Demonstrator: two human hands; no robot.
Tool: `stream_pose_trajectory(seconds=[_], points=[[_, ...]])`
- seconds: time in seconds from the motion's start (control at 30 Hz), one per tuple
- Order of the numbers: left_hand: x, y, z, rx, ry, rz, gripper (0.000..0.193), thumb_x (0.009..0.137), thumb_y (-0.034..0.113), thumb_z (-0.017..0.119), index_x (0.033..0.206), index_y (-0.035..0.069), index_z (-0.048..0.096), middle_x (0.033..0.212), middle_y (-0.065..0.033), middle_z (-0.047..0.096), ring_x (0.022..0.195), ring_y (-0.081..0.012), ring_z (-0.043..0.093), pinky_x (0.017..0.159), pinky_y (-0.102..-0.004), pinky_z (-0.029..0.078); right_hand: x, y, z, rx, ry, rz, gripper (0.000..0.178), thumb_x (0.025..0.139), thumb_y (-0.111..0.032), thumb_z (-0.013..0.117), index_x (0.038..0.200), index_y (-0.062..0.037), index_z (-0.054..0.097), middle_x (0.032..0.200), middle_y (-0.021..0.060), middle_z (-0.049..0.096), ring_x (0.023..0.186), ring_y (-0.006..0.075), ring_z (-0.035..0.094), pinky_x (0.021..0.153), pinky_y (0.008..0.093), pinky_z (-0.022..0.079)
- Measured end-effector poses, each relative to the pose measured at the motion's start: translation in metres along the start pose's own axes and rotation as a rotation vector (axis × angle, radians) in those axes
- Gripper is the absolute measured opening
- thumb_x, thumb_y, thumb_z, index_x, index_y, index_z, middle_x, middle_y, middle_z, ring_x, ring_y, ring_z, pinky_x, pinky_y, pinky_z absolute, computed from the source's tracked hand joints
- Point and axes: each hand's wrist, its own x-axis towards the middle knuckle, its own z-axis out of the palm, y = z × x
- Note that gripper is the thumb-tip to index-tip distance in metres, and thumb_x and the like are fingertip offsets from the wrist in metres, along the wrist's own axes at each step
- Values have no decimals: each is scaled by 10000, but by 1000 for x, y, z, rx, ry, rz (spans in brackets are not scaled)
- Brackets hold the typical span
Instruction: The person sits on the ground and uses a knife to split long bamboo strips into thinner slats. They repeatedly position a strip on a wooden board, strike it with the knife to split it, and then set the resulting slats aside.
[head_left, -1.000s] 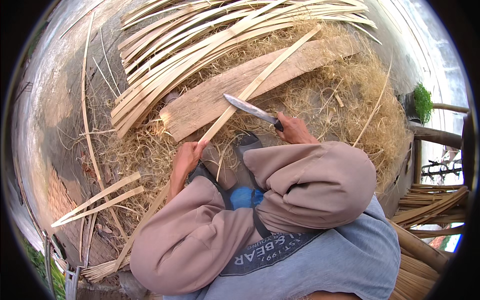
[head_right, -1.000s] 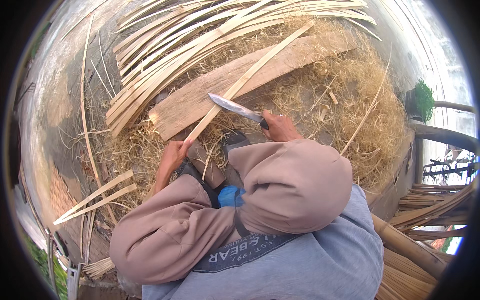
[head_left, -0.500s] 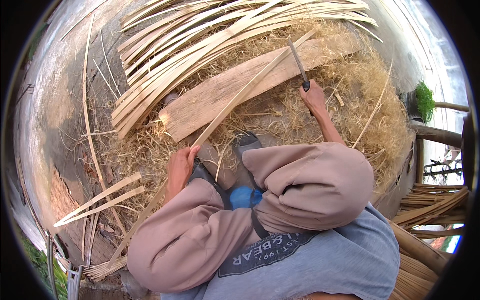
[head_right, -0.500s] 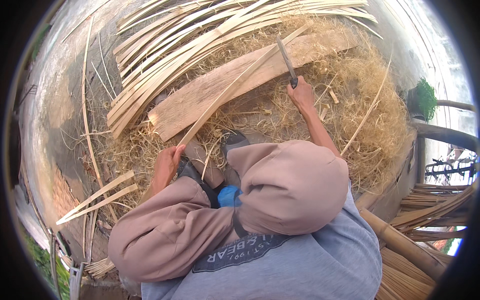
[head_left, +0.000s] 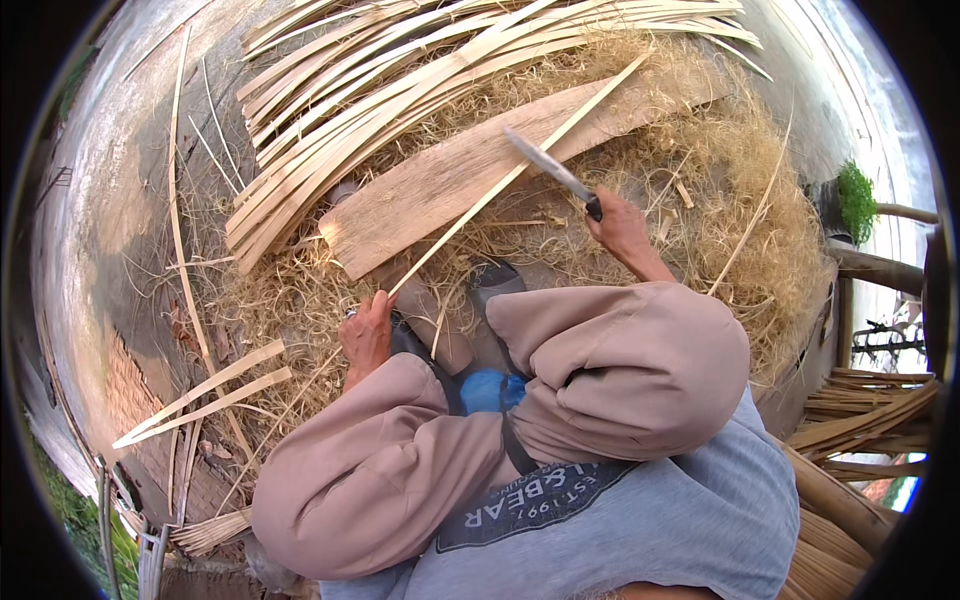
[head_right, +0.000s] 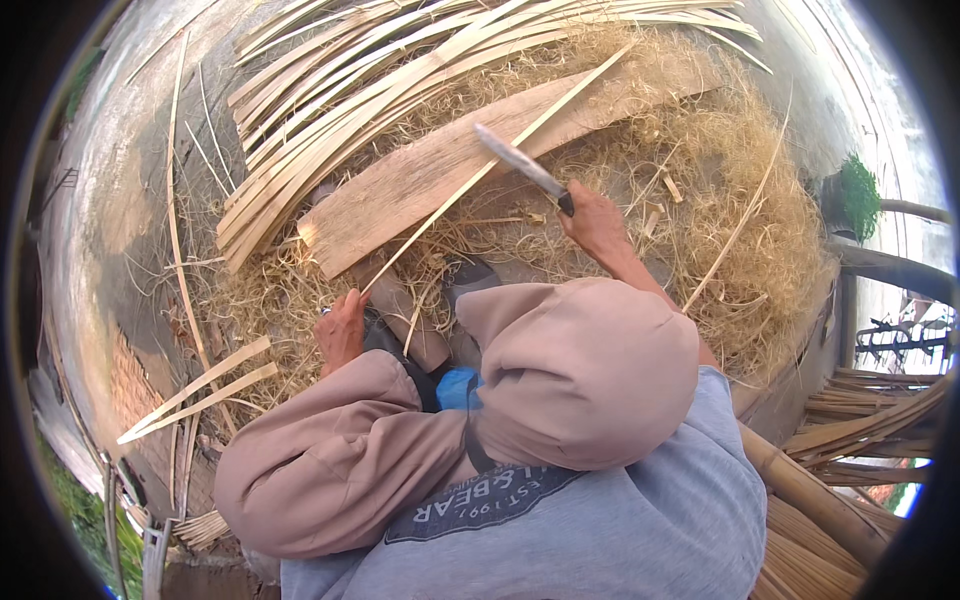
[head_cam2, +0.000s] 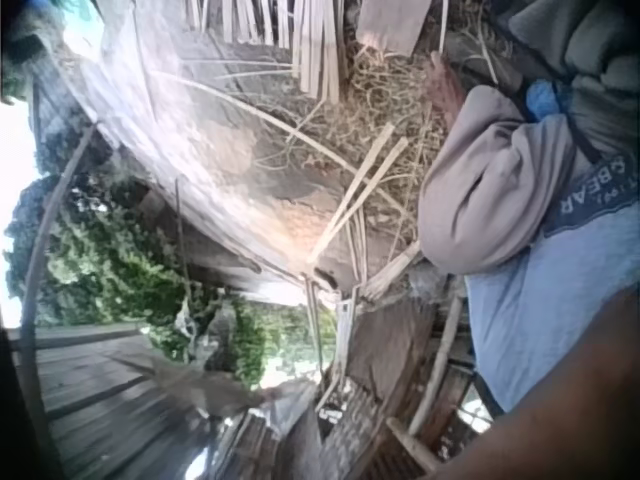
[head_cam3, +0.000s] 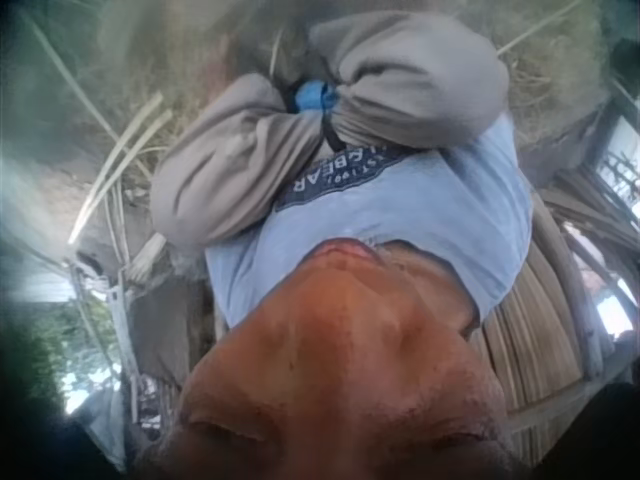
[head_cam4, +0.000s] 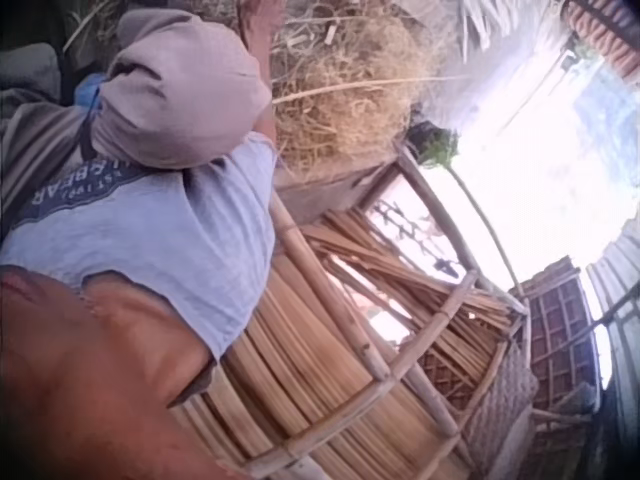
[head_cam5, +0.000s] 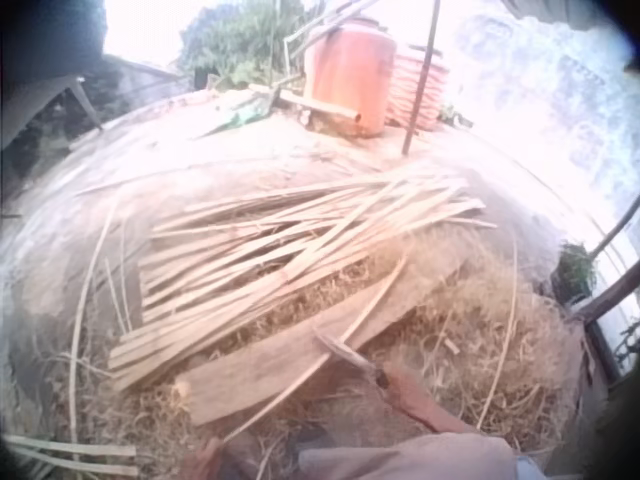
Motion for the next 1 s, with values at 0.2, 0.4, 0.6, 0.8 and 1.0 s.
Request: stream_pose_trajectory(seconds=[0.2,0.4,0.6,0.8,1.0], points=[[-5,-14,6,-2,-8,35,237,990,332,655,1070,115,708,812,-102,621,652,-342,576,597,-449,433,52,79,-35,84,242,216,265,908,-258,697,973,-32,574,742,182,668,733,380,694,687,526,545],[-80,-99,-11,229,32,15,234,983,300,664,1134,125,703,856,-102,625,683,-355,596,612,-456,442,-15,-32,33,93,50,-258,225,899,-229,699,959,-91,531,796,162,671,767,385,698,704,516,542],[-139,-175,-58,451,94,25,259,976,268,674,1197,135,698,899,-102,630,714,-369,616,627,-464,450,82,120,-19,-77,331,222,380,901,-387,684,1052,-42,631,892,268,709,870,475,694,759,567,538],[-178,-185,-163,364,179,-166,625,955,135,669,1542,269,503,965,-76,555,865,-269,603,764,-410,504,124,165,-57,-345,242,476,625,930,-548,627,1264,-20,629,1244,319,631,1150,441,645,951,553,515],[-209,-183,-207,521,277,-127,691,910,90,705,1530,330,516,1038,-65,621,927,-266,635,779,-416,532,86,-30,-27,90,623,-393,469,1086,-421,452,1344,-75,635,1458,205,532,1418,361,445,1165,508,362]])
